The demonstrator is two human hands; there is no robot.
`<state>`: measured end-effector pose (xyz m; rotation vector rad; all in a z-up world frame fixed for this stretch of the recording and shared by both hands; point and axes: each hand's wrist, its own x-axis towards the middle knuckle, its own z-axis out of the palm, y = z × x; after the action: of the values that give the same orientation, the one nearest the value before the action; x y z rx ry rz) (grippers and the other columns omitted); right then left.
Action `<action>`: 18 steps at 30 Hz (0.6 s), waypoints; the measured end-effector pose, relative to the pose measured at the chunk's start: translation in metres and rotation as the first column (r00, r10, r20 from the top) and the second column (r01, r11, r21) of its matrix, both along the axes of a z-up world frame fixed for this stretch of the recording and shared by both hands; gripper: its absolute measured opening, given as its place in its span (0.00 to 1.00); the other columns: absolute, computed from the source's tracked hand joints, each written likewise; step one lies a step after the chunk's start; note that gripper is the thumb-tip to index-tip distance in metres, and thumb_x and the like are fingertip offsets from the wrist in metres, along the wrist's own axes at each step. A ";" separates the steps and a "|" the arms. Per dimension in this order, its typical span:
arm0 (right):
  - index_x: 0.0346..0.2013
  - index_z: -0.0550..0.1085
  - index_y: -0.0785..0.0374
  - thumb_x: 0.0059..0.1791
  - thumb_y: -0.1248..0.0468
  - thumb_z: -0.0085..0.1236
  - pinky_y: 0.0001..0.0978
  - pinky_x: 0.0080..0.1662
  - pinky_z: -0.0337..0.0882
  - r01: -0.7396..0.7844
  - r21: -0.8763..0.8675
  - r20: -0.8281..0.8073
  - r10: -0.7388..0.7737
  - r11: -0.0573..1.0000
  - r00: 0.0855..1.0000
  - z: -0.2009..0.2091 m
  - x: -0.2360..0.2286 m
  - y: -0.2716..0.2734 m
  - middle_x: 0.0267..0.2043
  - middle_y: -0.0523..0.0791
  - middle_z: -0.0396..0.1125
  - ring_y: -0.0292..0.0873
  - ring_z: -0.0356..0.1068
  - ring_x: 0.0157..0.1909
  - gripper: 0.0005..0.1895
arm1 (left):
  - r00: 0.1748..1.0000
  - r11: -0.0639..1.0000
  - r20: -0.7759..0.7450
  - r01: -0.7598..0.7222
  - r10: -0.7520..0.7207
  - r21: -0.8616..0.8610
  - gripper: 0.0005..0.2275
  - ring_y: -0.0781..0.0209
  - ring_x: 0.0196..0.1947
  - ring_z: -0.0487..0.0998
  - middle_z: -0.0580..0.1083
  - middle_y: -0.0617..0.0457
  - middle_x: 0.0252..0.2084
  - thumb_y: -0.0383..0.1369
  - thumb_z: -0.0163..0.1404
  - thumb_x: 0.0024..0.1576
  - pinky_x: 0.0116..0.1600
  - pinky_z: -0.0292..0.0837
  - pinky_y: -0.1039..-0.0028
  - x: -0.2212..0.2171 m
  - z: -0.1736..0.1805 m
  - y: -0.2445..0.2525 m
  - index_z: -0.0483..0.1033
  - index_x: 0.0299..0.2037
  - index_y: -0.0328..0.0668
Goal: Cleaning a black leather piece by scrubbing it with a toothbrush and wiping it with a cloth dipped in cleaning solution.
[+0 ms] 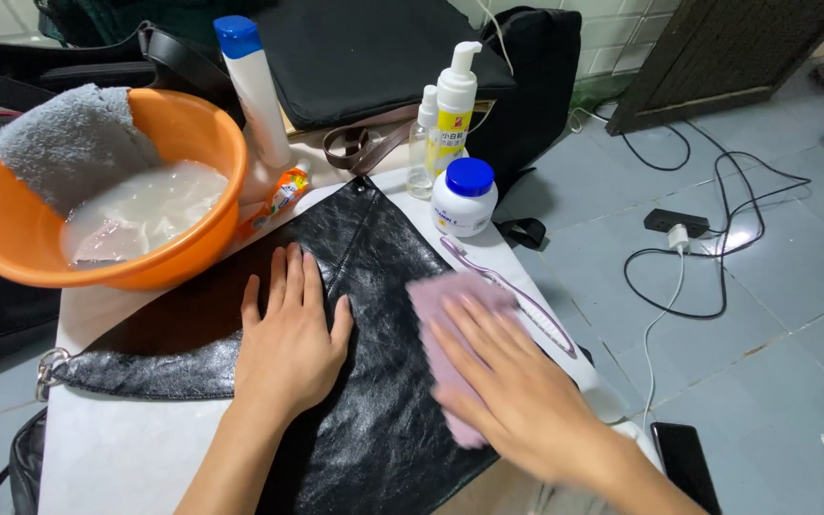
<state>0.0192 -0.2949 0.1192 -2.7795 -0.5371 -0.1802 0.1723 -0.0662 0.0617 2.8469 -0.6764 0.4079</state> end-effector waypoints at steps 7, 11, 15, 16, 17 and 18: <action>0.72 0.56 0.69 0.57 0.46 0.36 0.49 0.72 0.40 0.045 -0.092 0.170 -0.029 0.995 0.985 -0.007 0.057 0.034 0.78 0.57 0.45 0.57 0.38 0.79 0.36 | 1.000 0.999 -0.011 0.000 -0.001 -0.037 0.33 0.48 0.78 0.46 0.52 0.37 0.77 0.49 0.34 0.63 0.73 0.40 0.48 0.000 0.000 0.001 0.53 0.71 0.26; 0.72 0.56 0.69 0.56 0.52 0.38 0.49 0.71 0.38 -0.026 0.033 0.110 0.022 0.999 0.994 0.008 -0.008 0.040 0.78 0.57 0.43 0.56 0.37 0.80 0.33 | 1.000 0.998 -0.024 -0.015 0.013 -0.060 0.34 0.51 0.78 0.46 0.52 0.38 0.77 0.51 0.34 0.63 0.74 0.39 0.51 -0.002 0.003 0.001 0.54 0.71 0.28; 0.70 0.62 0.64 0.50 0.47 0.53 0.54 0.69 0.49 0.068 -0.013 0.237 -0.063 0.998 0.970 -0.033 -0.064 0.033 0.77 0.56 0.50 0.56 0.45 0.79 0.38 | 1.000 0.997 0.023 -0.008 0.010 -0.079 0.32 0.47 0.77 0.49 0.53 0.36 0.76 0.48 0.34 0.64 0.73 0.41 0.50 -0.006 0.005 -0.001 0.55 0.70 0.26; 0.70 0.62 0.64 0.50 0.47 0.53 0.54 0.69 0.49 0.069 -0.010 0.236 -0.064 0.998 0.970 -0.037 -0.063 0.030 0.77 0.56 0.50 0.56 0.45 0.79 0.38 | 1.000 0.997 0.023 -0.007 0.009 -0.077 0.32 0.47 0.77 0.49 0.53 0.36 0.76 0.48 0.34 0.64 0.73 0.41 0.50 -0.006 0.005 -0.001 0.55 0.70 0.26; 0.71 0.61 0.63 0.53 0.45 0.47 0.54 0.70 0.47 0.072 -0.031 0.235 -0.063 0.997 0.970 -0.040 -0.062 0.028 0.78 0.56 0.49 0.56 0.43 0.80 0.37 | 1.000 0.997 0.023 -0.004 0.006 -0.078 0.32 0.47 0.77 0.49 0.53 0.36 0.76 0.48 0.34 0.64 0.73 0.41 0.50 -0.006 0.005 -0.001 0.56 0.70 0.26; 0.71 0.60 0.62 0.55 0.44 0.41 0.55 0.71 0.44 0.073 -0.054 0.234 -0.058 0.996 0.970 -0.043 -0.061 0.024 0.78 0.55 0.47 0.55 0.42 0.80 0.36 | 1.000 0.997 0.024 -0.003 0.005 -0.082 0.32 0.47 0.77 0.49 0.53 0.36 0.76 0.48 0.34 0.64 0.73 0.41 0.49 -0.007 0.006 -0.001 0.56 0.70 0.26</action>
<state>-0.0415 -0.2704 0.0758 -2.8565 -0.5138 -0.5178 0.1654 -0.0672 0.0673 2.7709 -0.6429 0.4610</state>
